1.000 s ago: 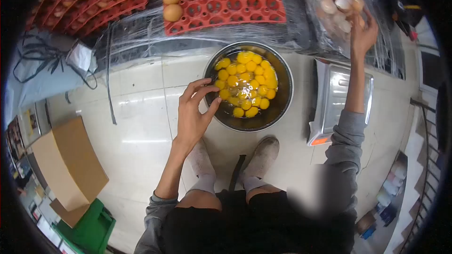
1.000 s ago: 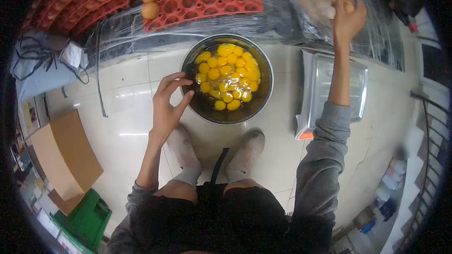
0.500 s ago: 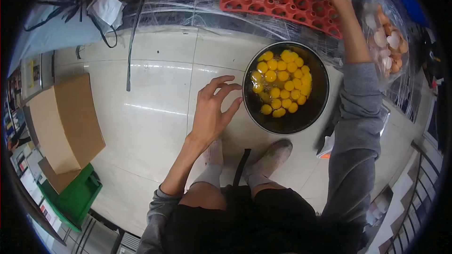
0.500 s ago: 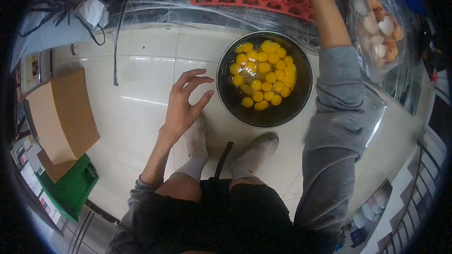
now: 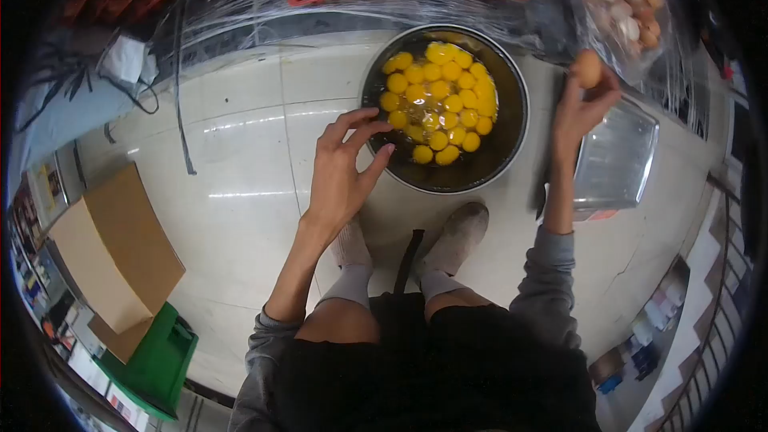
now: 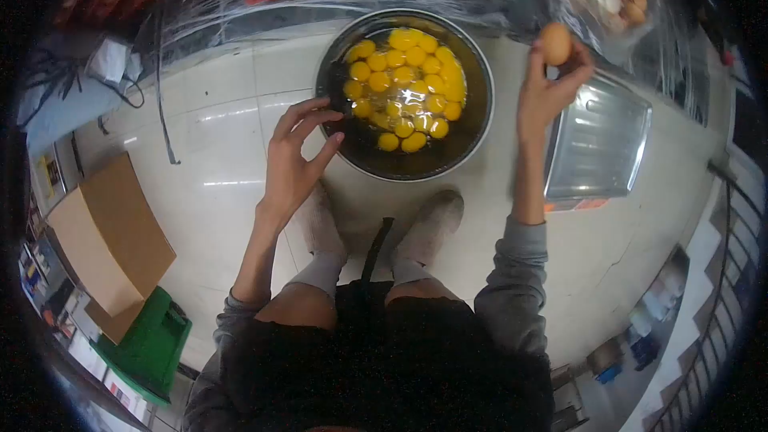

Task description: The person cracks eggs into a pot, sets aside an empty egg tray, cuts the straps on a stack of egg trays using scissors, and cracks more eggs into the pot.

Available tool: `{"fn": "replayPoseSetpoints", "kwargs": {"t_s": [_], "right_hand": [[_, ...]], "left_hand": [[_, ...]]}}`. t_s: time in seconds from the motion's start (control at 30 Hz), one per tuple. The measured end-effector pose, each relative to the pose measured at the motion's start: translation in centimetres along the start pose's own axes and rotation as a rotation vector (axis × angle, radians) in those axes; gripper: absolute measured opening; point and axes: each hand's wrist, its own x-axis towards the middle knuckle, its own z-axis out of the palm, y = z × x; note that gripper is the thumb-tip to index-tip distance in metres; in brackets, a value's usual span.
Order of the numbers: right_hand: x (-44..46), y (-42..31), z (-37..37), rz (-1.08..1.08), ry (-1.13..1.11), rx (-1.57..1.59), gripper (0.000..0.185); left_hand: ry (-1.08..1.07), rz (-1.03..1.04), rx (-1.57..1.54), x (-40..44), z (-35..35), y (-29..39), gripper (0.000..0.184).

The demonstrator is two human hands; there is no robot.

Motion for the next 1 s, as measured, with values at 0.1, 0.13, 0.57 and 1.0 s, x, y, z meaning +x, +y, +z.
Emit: {"fn": "replayPoseSetpoints", "kwargs": {"t_s": [0.1,0.13,0.57,1.0], "right_hand": [[-3.5,3.2,-2.0,0.062,-0.149,-0.206,0.047],[-4.3,4.3,-2.3,0.068,-0.134,-0.213,0.047],[-6.6,9.7,-1.5,-0.233,-0.608,-0.617,0.057],[-3.7,-0.7,-4.2,0.746,-0.332,0.551,0.038]], "left_hand": [[0.002,0.045,0.06,0.3,0.7,0.8,0.023],[0.028,0.069,0.106,0.4,0.9,1.0,0.022],[0.103,-0.006,0.083,0.1,-0.8,1.4,0.022],[-0.066,0.115,-0.158,1.9,1.5,3.8,0.034]]}}
